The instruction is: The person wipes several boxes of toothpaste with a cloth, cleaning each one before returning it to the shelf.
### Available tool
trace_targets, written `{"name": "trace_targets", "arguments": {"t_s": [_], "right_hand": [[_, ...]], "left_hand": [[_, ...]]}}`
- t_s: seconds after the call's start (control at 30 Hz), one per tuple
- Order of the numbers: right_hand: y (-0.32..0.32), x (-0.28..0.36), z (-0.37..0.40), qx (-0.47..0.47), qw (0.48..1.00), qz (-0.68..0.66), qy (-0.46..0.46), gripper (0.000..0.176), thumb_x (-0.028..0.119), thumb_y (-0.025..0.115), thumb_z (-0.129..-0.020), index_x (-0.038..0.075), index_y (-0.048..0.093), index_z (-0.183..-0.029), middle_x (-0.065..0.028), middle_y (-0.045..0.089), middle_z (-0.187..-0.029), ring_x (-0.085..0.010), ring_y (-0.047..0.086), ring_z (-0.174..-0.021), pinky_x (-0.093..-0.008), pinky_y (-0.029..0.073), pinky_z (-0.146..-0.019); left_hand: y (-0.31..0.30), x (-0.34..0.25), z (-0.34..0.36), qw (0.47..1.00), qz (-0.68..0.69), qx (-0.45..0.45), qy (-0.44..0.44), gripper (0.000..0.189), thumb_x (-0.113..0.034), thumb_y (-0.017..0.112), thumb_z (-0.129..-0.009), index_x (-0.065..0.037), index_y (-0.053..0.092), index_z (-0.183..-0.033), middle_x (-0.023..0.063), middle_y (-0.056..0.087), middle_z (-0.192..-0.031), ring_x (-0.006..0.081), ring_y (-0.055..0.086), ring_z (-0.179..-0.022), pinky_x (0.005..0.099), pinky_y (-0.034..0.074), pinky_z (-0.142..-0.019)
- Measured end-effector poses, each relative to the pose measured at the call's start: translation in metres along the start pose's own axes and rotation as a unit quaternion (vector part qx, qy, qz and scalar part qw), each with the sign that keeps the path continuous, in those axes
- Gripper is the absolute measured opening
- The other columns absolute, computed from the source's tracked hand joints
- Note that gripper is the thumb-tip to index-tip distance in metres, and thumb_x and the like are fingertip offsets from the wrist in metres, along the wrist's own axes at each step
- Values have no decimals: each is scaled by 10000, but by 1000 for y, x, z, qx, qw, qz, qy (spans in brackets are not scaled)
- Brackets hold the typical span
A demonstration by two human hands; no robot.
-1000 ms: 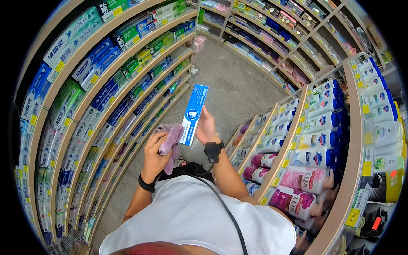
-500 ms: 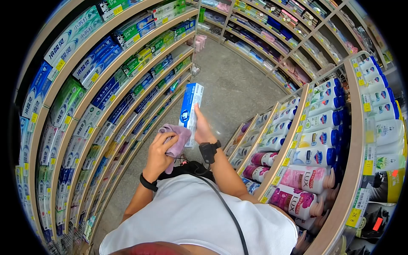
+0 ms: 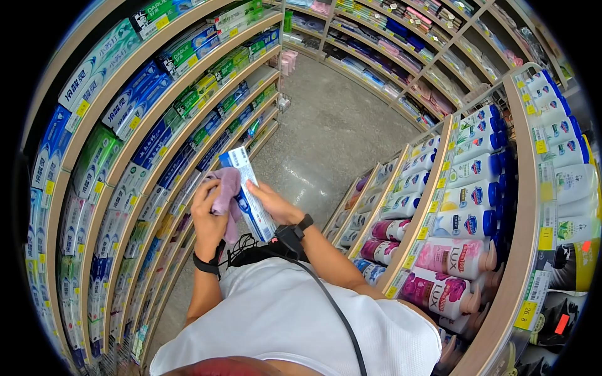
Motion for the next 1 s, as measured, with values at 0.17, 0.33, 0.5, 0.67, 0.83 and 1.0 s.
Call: {"name": "trace_targets", "arguments": {"t_s": [0.17,0.33,0.5,0.67,0.83,1.0], "right_hand": [[-1,-9,-3,58,996,53,40,632,451,474,-1051,11,371,-1493,-30,569,-1223,-79,553,-1015,-257,495,-858],[6,-9,2,72,994,73,29,688,457,487,-1044,14,303,-1537,-54,546,-1306,-104,544,-1071,-277,484,-910],[1,-16,-4,61,997,39,18,688,459,489,-1042,26,298,-1541,-66,543,-1335,-116,545,-1095,-287,475,-932],[-6,5,-1,-19,1000,-5,-19,600,455,481,-1046,30,398,-1461,-28,587,-1198,-107,561,-1048,-289,489,-895],[-54,5,-4,-95,988,-104,-67,501,476,498,-1032,59,527,-1308,-24,608,-1107,-113,586,-952,-297,511,-837],[-56,42,6,-162,957,-197,-135,469,496,462,-1037,80,569,-1226,-42,648,-1009,-170,628,-906,-351,516,-849]], "left_hand": [[-16,15,-15,999,-27,-33,-23,417,106,643,-668,26,704,-1073,158,667,-1116,362,628,-1064,408,476,-959],[-26,14,-26,997,-17,-59,-38,368,66,671,-725,7,708,-1086,155,667,-1122,357,626,-1068,409,480,-946],[-16,11,-23,997,-37,-56,-24,385,63,661,-705,9,706,-1083,156,662,-1121,356,624,-1073,420,479,-950],[2,5,-8,1000,0,3,1,390,66,652,-678,24,702,-1062,165,651,-1130,370,614,-1075,417,480,-952],[26,-12,14,984,77,150,51,416,70,673,-636,10,698,-1047,165,643,-1140,378,602,-1083,416,493,-938],[24,-20,26,966,104,231,53,475,51,685,-624,-44,698,-1090,120,634,-1193,357,591,-1107,428,507,-917]]}}
Point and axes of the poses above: each hand's wrist, its own z-axis away from the middle knuckle, its own y-axis out of the palm, x = y × z, the point moved 2 cm from there along -z, towards the middle knuckle
